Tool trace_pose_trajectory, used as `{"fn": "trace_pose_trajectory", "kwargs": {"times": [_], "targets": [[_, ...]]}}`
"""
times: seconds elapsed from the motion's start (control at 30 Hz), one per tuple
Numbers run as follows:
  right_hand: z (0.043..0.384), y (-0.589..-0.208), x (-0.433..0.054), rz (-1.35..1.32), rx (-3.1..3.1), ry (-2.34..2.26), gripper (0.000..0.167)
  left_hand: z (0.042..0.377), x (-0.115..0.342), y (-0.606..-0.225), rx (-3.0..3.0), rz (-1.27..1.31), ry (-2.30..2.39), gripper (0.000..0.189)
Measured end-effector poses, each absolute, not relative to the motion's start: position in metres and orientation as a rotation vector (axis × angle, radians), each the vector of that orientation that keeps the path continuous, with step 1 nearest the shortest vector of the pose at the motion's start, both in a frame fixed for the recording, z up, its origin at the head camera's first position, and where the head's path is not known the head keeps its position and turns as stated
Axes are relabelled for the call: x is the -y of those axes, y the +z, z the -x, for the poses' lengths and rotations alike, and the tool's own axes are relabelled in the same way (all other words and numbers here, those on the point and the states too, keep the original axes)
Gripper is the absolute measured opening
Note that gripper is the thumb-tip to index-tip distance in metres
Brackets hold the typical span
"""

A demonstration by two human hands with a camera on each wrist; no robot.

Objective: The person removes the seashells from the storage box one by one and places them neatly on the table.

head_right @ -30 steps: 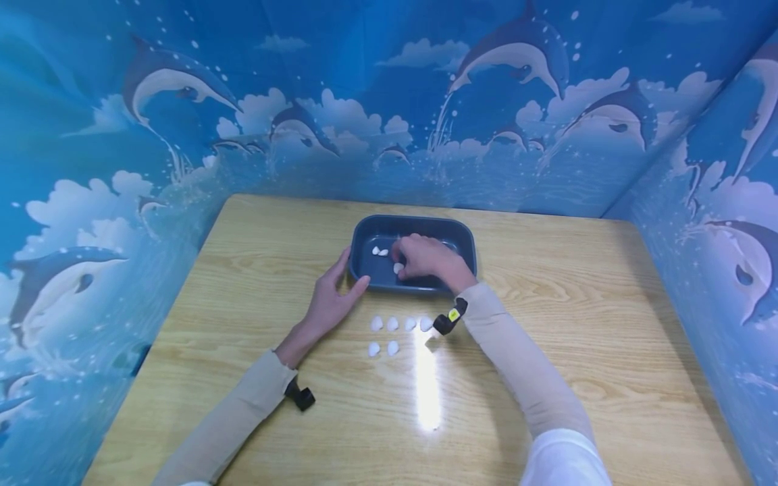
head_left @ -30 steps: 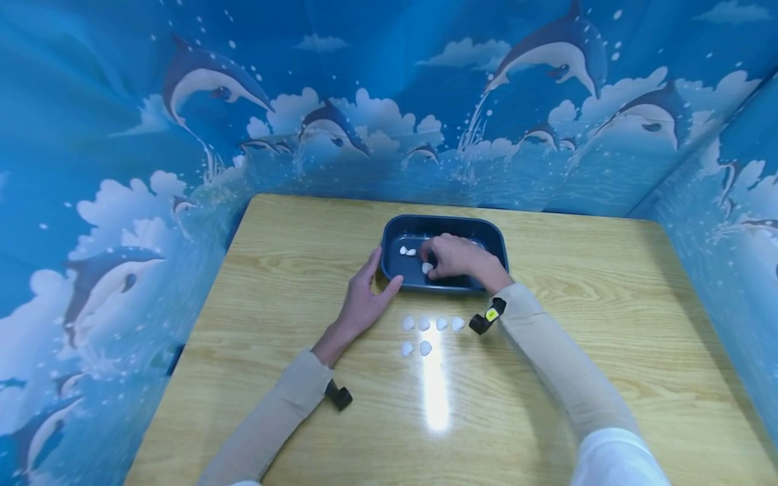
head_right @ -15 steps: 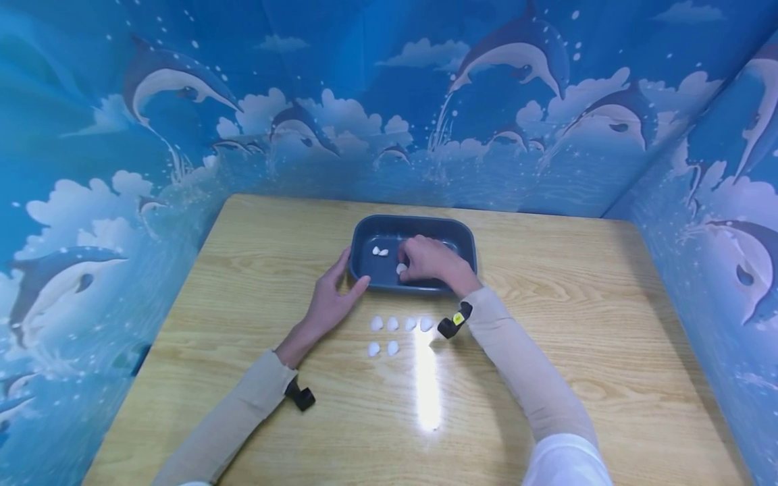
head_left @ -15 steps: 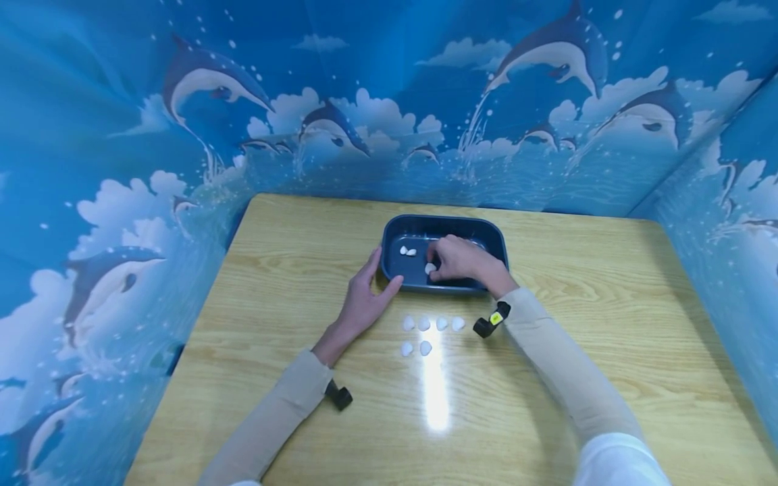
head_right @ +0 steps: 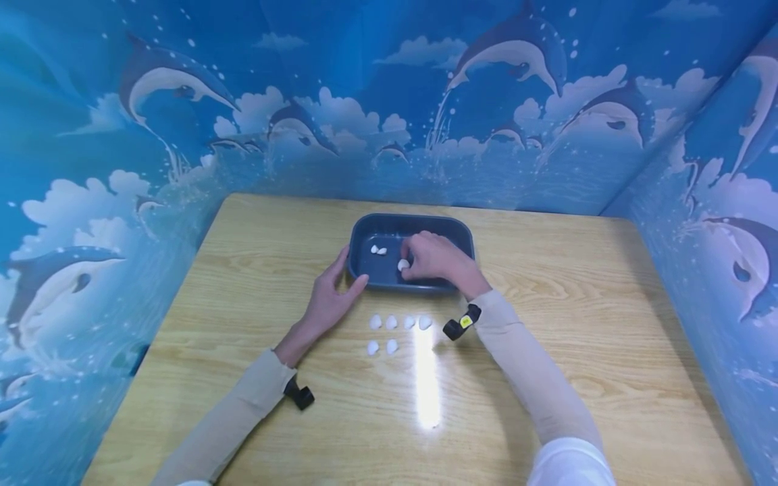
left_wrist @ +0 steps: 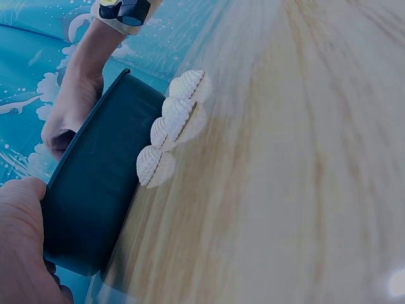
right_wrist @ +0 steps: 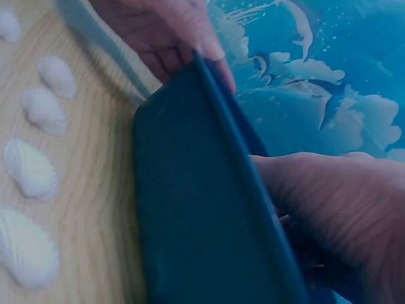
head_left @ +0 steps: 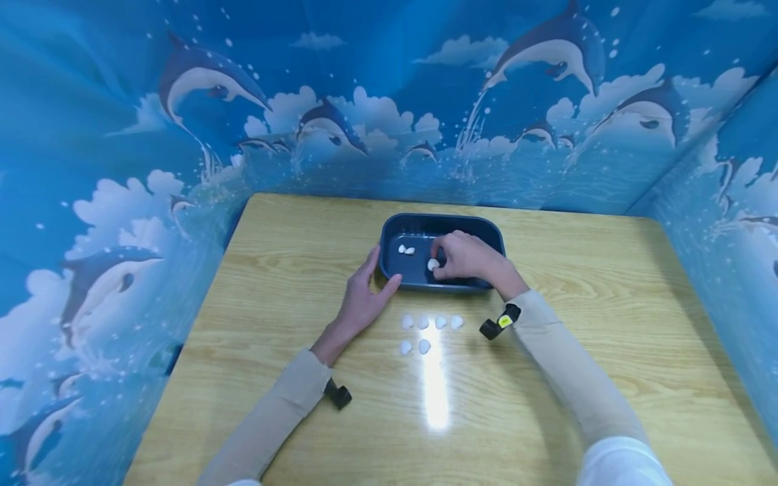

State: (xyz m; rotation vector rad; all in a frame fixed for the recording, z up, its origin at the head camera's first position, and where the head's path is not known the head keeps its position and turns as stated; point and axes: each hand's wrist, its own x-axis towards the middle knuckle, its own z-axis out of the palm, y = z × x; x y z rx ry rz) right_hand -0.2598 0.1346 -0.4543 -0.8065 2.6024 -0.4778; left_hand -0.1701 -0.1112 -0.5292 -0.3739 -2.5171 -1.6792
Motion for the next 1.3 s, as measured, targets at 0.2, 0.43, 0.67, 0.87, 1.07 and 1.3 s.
{"fn": "trace_pose_trajectory", "kwargs": {"times": [0.2,0.43,0.67,0.87,1.07,1.3], "targets": [[0.251,-0.443,-0.138,0.820,-2.640,-0.480,0.033,0.170,0.111,-0.530,2.512,0.379,-1.675,0.078],[0.230,-0.428,-0.142,0.853,-2.685,-0.509,0.029,0.171,0.111,-0.531,2.505,0.393,-1.666,0.084],[0.203,-0.422,-0.145,0.976,-2.729,-0.515,0.026,0.170,0.112,-0.530,2.501,0.395,-1.669,0.082],[0.176,-0.424,-0.148,1.036,-2.758,-0.520,0.024,0.170,0.112,-0.531,2.504,0.397,-1.653,0.082],[0.149,-0.431,-0.153,1.017,-2.776,-0.554,0.025,0.170,0.111,-0.531,2.502,0.398,-1.658,0.083],[0.127,-0.456,-0.157,1.008,-2.743,-0.539,0.026,0.170,0.111,-0.531,2.514,0.381,-1.661,0.080]]}}
